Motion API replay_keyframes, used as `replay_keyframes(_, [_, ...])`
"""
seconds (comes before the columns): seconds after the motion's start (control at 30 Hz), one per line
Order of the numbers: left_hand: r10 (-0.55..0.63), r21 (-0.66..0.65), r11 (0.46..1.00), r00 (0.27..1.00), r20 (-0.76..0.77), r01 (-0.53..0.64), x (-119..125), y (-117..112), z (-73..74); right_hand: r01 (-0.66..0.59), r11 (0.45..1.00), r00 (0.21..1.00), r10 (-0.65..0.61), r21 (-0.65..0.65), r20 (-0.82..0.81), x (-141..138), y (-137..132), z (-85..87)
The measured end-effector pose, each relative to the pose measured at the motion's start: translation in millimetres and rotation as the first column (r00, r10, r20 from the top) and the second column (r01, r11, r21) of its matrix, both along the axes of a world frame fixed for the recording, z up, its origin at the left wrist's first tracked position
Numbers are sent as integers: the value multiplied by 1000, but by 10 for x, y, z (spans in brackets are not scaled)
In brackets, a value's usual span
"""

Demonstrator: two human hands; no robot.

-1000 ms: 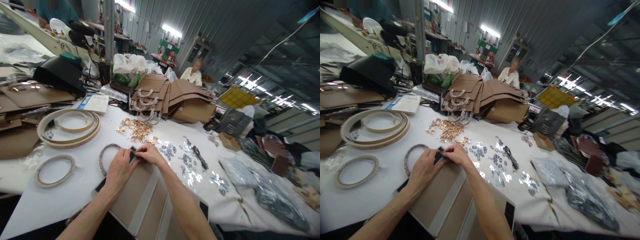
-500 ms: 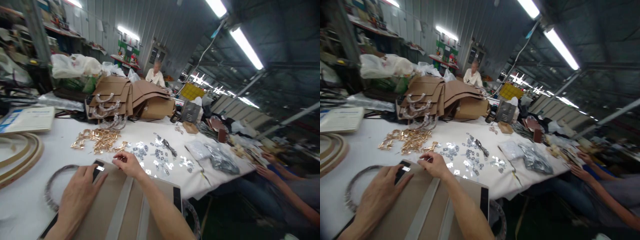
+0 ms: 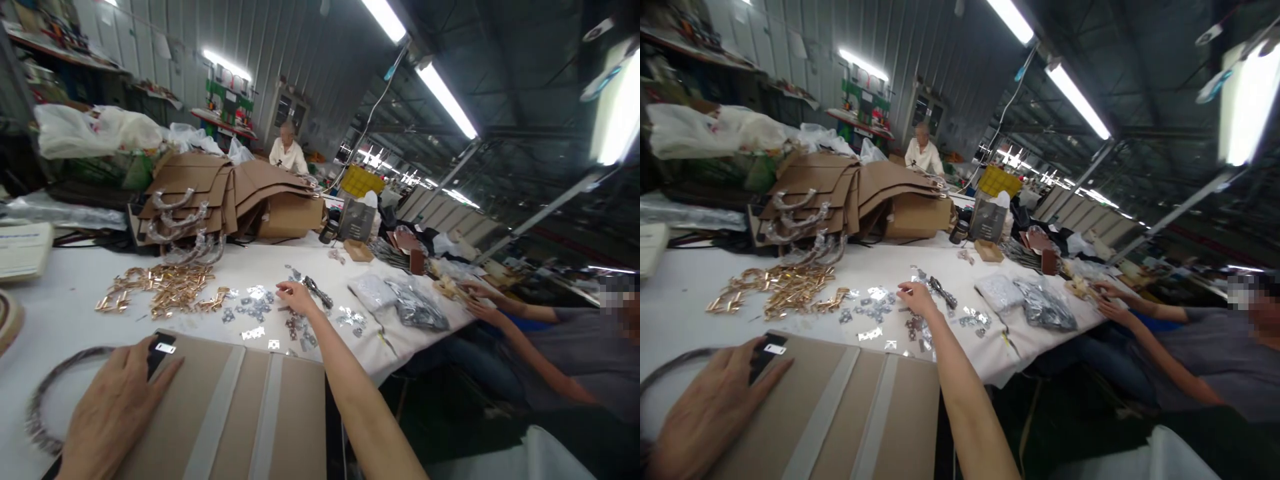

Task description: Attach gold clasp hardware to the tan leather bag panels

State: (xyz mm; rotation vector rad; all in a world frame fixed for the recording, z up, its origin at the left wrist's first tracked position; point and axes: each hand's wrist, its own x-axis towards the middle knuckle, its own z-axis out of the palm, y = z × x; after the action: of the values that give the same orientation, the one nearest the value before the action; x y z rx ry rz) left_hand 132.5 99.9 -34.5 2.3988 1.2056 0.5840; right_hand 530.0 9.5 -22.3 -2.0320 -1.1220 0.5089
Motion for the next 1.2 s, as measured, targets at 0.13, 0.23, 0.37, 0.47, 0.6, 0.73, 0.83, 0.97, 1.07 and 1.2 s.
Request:
replay_keyframes(0.13, [35,57,998,996,-80,-30,28,-40,84,-15,999,999,16,-29,47,-140,228,-93])
replay_keyframes(0.23, [3,15,1000,1000,-22,-2,-28,-84,97,27,1000,998,-27,2,50,-216,253,-142])
replay_keyframes(0.37, [23,101,995,999,24,-25,-227,-280,145,89,992,995,-85,88,-54,-248,137,-175])
replay_keyframes(0.47, [94,145,985,996,8,-94,-380,-463,169,148,978,977,-122,147,-173,-260,44,-161])
replay_keyframes(0.6, [146,156,977,989,7,-146,-485,-595,142,188,957,942,-112,220,-316,-492,-44,-34])
replay_keyframes(0.73, [172,148,973,984,41,-176,-490,-598,102,42,975,894,61,218,-444,-1082,-39,162])
replay_keyframes(0.83, [201,142,970,980,10,-200,-500,-590,116,-180,960,777,272,213,-568,-1621,31,277])
replay_keyframes(0.97, [234,152,963,970,-67,-222,-577,-605,180,-384,901,645,420,204,-638,-2169,161,313])
replay_keyframes(1.07, [250,161,959,965,-80,-235,-659,-606,208,-481,857,642,487,183,-592,-2387,262,260])
replay_keyframes(1.2, [266,142,957,961,-75,-254,-721,-571,187,-551,824,662,530,137,-530,-2535,386,147])
